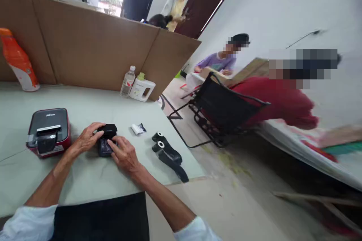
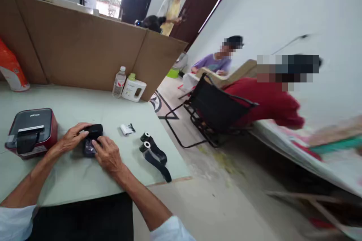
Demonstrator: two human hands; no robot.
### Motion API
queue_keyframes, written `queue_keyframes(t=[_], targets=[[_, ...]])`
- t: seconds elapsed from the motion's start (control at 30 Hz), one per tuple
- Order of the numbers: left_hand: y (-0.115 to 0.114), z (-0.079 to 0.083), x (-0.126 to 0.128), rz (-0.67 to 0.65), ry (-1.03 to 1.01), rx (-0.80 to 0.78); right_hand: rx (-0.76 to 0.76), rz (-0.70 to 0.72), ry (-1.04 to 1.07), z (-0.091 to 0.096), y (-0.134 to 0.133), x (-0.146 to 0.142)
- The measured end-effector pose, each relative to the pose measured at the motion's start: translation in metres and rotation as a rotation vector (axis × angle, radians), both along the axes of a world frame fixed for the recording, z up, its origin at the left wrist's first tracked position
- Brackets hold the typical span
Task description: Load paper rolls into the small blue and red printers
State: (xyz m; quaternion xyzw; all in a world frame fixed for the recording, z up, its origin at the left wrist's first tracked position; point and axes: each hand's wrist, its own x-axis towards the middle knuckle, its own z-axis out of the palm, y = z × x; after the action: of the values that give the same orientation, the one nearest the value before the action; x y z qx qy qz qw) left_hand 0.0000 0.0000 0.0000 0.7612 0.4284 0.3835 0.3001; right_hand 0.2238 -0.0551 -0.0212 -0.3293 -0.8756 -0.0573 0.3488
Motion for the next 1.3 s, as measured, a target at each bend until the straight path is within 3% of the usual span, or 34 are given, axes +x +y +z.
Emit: queue_keyframes(t=[0.4,0.6,0.87,1.13,1.3], targets=[[-0.005,0.004,-0.005,-0.047,0.035,-0.06,-0.06,0.098,0.128,0.008,-0.013,0.012],[-0.003,0.001,0.001,0.014,0.039,-0.02,-0.287,-0.036,0.423,0.01,0.013,0.011],[-0.003,0.0,0.008,0.127,0.054,-0.017,-0.645,-0.032,0.673,0.0,0.042,0.001],[-0.005,0.006,0.013,0.159,0.037,-0.08,-0.87,-0.051,0.864,-0.006,0.054,0.0],[-0.007,0.009,0.016,0.182,0.058,-0.115,-0.915,-0.044,0.916,-0.009,0.054,0.001]])
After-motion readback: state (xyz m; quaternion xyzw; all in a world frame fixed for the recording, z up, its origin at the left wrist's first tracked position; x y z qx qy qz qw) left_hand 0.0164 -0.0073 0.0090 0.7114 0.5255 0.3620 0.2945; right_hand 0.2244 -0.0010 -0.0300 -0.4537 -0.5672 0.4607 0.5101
